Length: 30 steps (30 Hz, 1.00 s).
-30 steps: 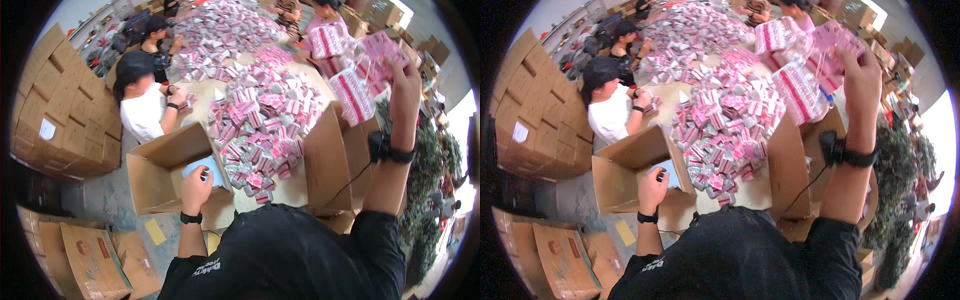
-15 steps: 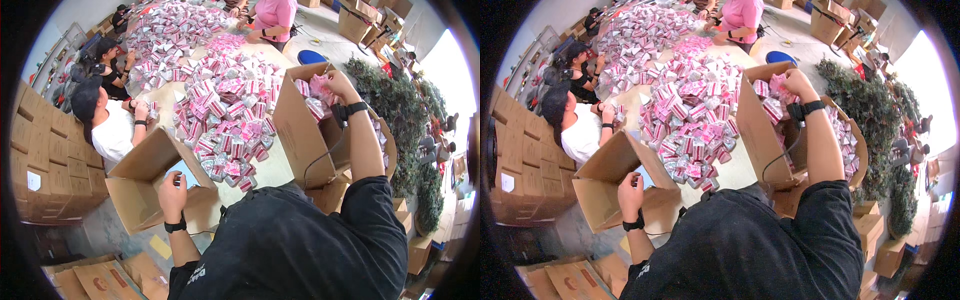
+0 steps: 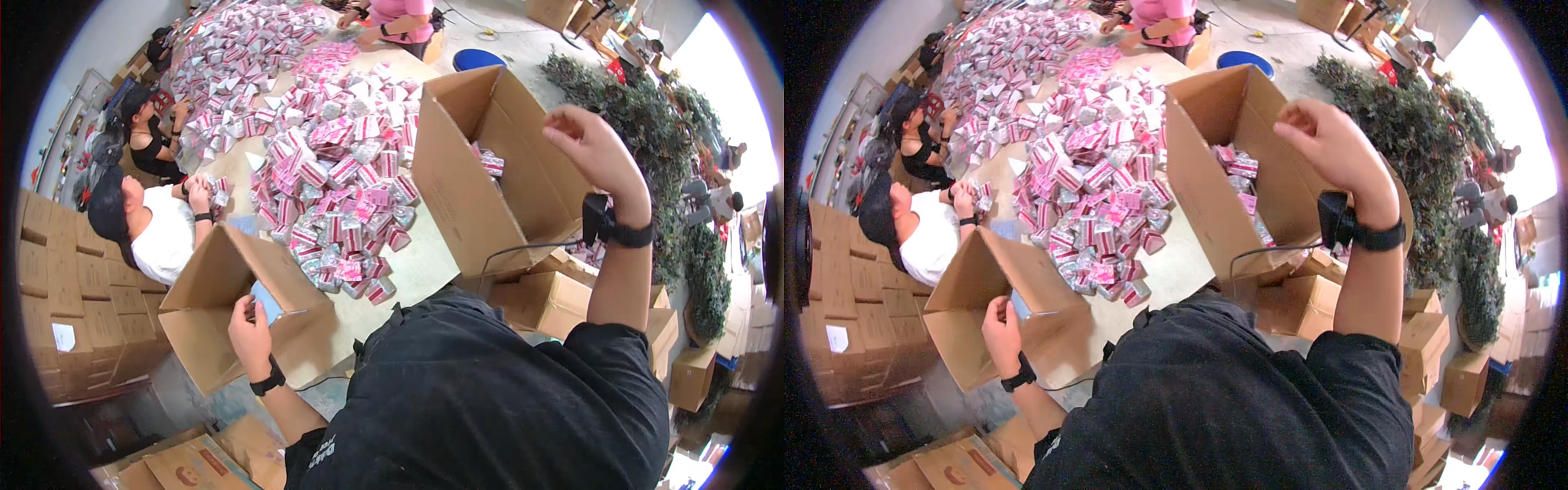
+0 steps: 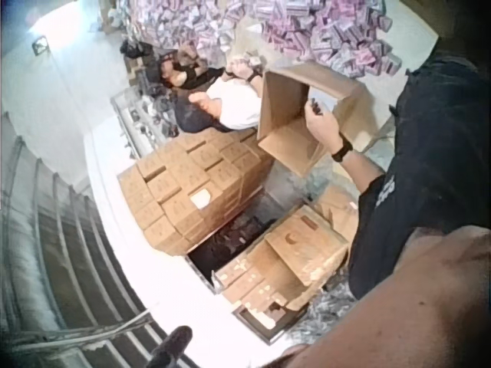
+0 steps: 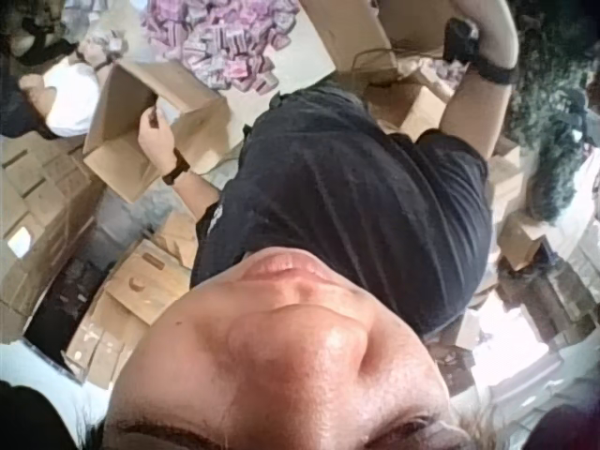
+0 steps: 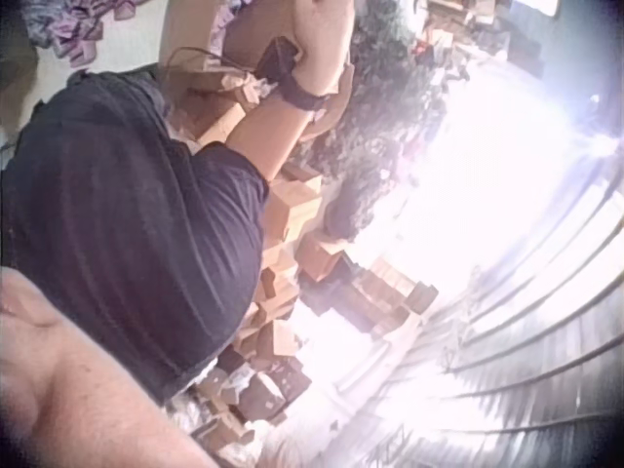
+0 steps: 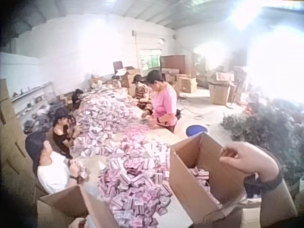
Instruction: Packing small pink product pouches into cardboard boxes and sealing them with tape.
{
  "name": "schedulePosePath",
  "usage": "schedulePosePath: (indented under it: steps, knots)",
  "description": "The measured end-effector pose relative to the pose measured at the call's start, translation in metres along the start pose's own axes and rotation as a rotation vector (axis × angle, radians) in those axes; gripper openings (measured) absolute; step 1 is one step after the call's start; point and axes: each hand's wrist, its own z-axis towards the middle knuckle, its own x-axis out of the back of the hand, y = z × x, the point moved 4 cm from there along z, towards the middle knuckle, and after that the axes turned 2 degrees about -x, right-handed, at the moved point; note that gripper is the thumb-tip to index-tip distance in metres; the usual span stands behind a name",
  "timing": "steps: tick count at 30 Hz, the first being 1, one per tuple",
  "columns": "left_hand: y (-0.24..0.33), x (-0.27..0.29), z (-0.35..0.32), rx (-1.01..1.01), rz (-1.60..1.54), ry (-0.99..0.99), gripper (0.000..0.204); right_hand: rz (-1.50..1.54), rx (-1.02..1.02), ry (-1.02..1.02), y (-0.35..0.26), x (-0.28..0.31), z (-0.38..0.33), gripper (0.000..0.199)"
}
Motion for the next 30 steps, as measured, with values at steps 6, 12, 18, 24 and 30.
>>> schedulePosePath:
  steps: [6, 12, 18, 24, 30]
  knots:
    - [0.061, -0.002, -0.002, -0.054, 0.071, 0.065, 0.023, 1.240, 0.126, -0.684, -0.047, -0.016, -0.092, 0.024]
    - [0.239, -0.073, 0.006, -0.569, -0.023, -0.220, 0.035, 0.774, 0.436, -0.611, -0.040, -0.035, -0.114, 0.018]
    - [0.348, -0.167, -0.028, -0.904, -0.048, -0.502, 0.061, 0.110, 0.151, 0.059, 0.053, -0.024, -0.103, 0.030]
    - [0.359, -0.204, -0.059, -0.952, 0.042, -0.571, 0.049, 0.061, 0.156, -0.085, 0.095, -0.026, -0.102, 0.030]
    - [0.428, -0.184, -0.042, -0.882, 0.357, -0.832, 0.047, -0.010, 0.240, -0.097, 0.129, -0.032, -0.080, 0.023]
